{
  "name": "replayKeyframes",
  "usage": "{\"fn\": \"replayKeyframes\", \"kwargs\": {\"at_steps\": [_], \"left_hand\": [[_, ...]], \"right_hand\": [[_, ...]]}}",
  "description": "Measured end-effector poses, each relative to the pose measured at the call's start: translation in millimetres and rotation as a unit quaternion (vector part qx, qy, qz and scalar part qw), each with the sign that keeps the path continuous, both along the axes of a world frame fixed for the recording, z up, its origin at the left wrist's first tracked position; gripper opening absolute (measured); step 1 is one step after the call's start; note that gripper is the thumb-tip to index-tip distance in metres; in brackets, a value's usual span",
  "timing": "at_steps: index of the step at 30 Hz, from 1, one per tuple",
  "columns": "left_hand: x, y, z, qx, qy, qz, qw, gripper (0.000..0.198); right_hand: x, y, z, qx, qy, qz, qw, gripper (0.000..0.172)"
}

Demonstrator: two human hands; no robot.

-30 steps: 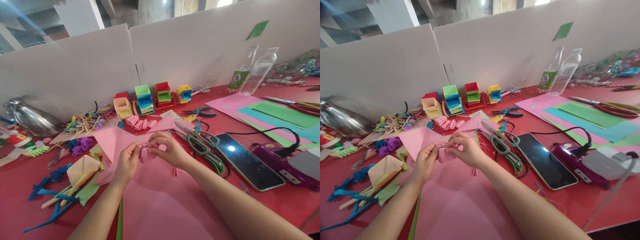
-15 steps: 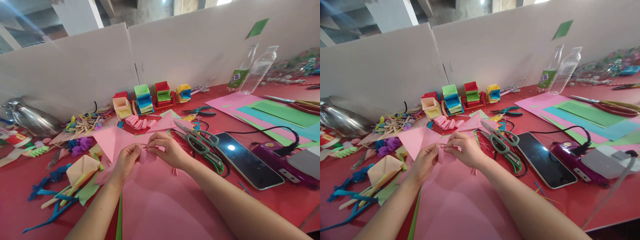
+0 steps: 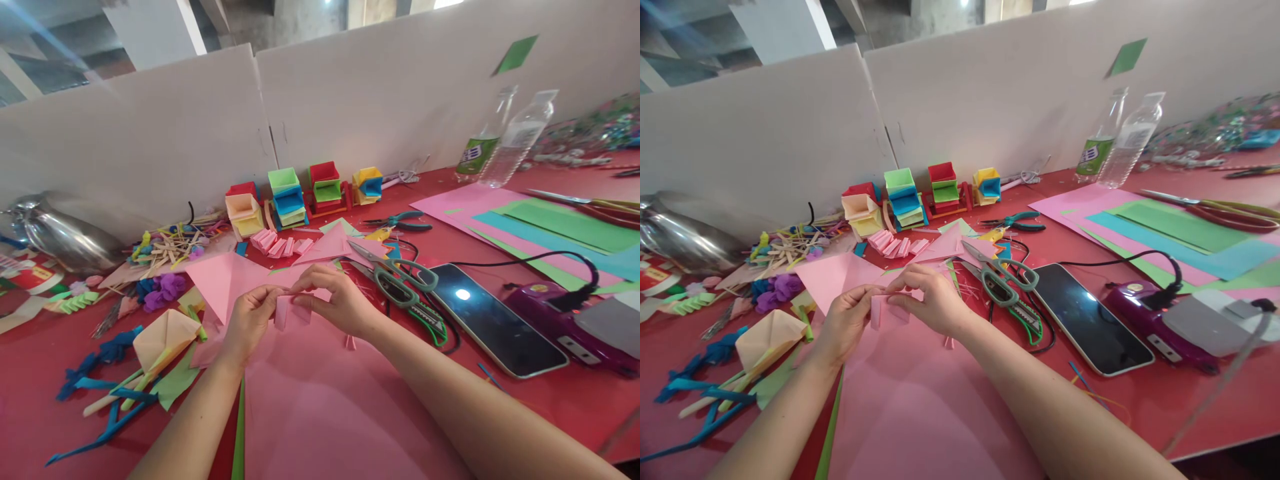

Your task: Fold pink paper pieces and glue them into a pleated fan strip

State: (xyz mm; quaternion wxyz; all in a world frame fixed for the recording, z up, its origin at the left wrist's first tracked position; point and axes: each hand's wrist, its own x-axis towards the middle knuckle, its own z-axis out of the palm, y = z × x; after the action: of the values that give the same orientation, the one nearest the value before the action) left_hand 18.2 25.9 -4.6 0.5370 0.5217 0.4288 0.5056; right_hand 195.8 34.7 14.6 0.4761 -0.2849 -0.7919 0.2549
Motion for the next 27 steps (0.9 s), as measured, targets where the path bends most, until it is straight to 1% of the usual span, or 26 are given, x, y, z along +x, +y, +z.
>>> {"fn": "replayKeyframes", "kwargs": {"at_steps": [2, 5, 8, 10, 15, 22, 25, 27], "left_hand": [[-1, 0, 1.7, 0.009, 0.005, 0.005, 1.000, 0.030], [-2, -3, 4.2, 0.021, 0.020, 0.011, 1.000, 0.030], [-3, -5, 6.0, 0.044, 0.059, 0.009, 0.997, 0.031], [-2, -7, 6.7, 0.058, 0.081, 0.007, 0.995, 0.032], [-1, -8, 6.0, 0.065, 0.086, 0.014, 0.994, 0.031], [3, -12, 6.1, 0.065, 0.037, -0.015, 0.997, 0.032], [4, -13, 8.0, 0.071, 0.072, -0.008, 0.995, 0.031], [4, -12, 8.9, 0.079, 0.106, 0.016, 0.991, 0.028]], "right_hand": [[0, -2, 2.4, -0.035, 0.024, -0.006, 0.999, 0.001], [-1, -3, 5.1, -0.092, 0.042, -0.005, 0.995, 0.005], [-2, -3, 5.4, -0.143, 0.053, -0.002, 0.988, 0.007], [-2, -3, 4.8, -0.162, 0.056, -0.006, 0.985, 0.007], [-2, -3, 5.1, -0.176, 0.057, -0.011, 0.983, 0.006], [-2, -5, 6.8, -0.176, 0.060, -0.024, 0.982, 0.006], [-3, -5, 4.7, -0.166, 0.058, -0.032, 0.984, 0.006], [-3, -4, 3.3, -0.161, 0.059, -0.039, 0.984, 0.006]]}}
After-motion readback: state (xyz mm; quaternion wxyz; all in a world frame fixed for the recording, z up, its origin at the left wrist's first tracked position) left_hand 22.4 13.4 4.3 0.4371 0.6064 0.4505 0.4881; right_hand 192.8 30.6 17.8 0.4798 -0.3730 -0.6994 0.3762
